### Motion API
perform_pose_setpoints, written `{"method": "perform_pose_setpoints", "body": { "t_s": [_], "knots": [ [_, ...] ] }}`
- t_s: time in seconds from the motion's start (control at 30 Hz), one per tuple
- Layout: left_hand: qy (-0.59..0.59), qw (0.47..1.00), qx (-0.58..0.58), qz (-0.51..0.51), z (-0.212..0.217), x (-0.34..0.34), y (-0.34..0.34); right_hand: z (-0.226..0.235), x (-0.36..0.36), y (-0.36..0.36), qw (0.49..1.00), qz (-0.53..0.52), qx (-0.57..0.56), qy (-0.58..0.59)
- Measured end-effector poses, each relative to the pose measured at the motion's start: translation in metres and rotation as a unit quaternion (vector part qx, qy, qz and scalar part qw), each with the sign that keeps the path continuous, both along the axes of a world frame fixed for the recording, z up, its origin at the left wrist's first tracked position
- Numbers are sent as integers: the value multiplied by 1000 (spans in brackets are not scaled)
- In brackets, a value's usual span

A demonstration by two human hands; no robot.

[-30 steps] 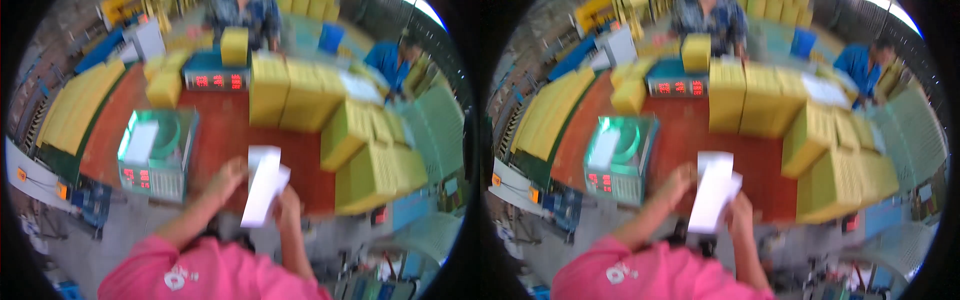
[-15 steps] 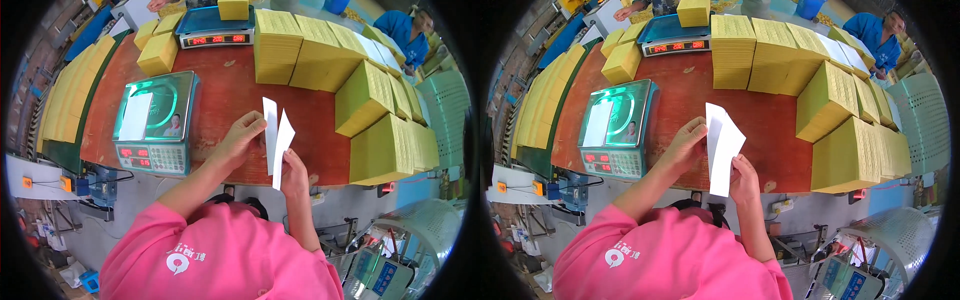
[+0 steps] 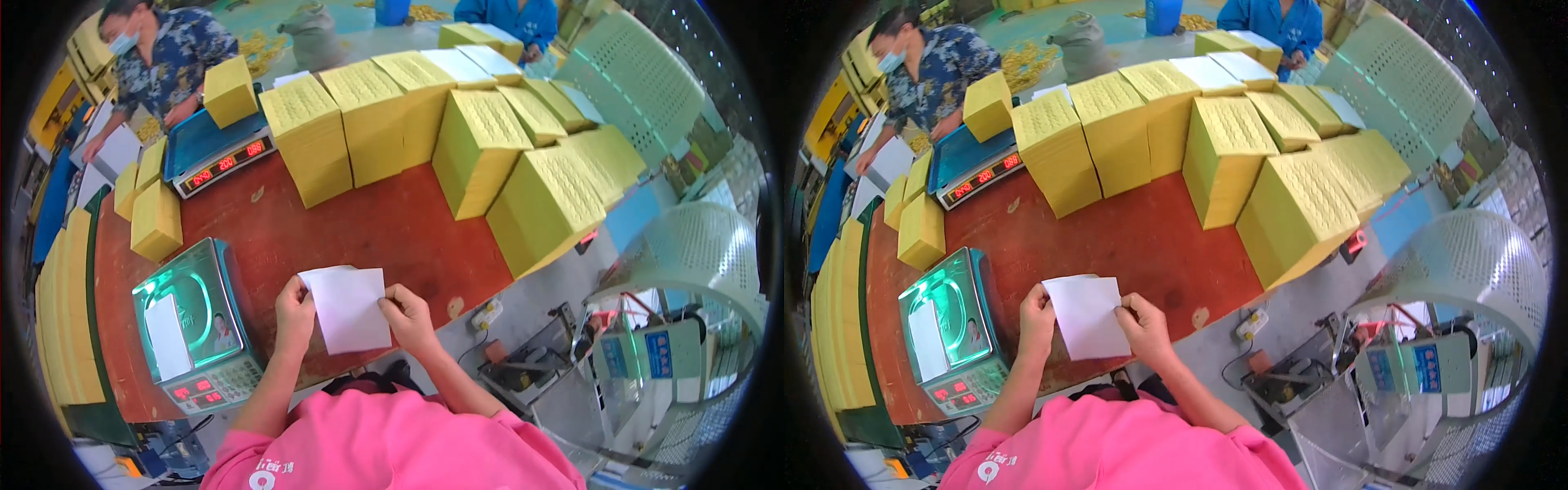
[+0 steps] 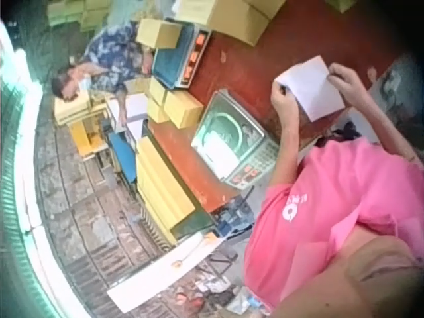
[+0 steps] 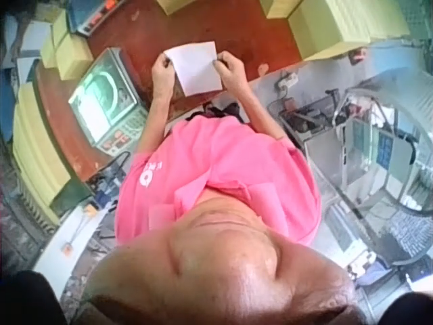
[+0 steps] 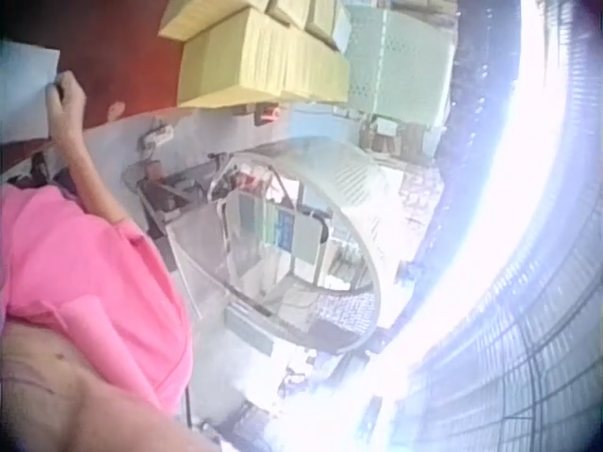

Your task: Binding, weighing, and stacking yellow paper-like bundles using industrial machinery and scales.

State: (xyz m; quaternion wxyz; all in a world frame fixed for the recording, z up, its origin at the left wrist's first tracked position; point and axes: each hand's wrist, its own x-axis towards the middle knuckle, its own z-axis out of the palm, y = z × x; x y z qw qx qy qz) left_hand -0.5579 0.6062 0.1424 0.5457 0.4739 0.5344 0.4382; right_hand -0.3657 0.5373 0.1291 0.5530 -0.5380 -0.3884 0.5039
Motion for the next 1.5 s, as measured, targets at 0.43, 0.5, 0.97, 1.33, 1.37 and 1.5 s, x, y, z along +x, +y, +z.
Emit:
{"method": "perform_pose_setpoints", "body": {
  "t_s": [0.43,0.5,0.97,1.33,1.37,1.5],
  "knots": [
    [-76,979,2,-187,48,82,14,10,84,-41,997,-49,-50,22],
    [-68,981,43,-178,79,114,19,37,111,-47,998,-49,-29,8],
    [-259,908,88,-317,173,375,57,40,265,-75,999,38,-7,-1],
    [56,959,66,-269,163,383,71,26,264,-59,996,71,-28,44],
    [67,957,73,-273,159,386,73,25,263,-61,997,63,-27,47],
    [92,958,86,-259,158,389,69,16,261,-74,996,43,-35,76]
  ]
}}
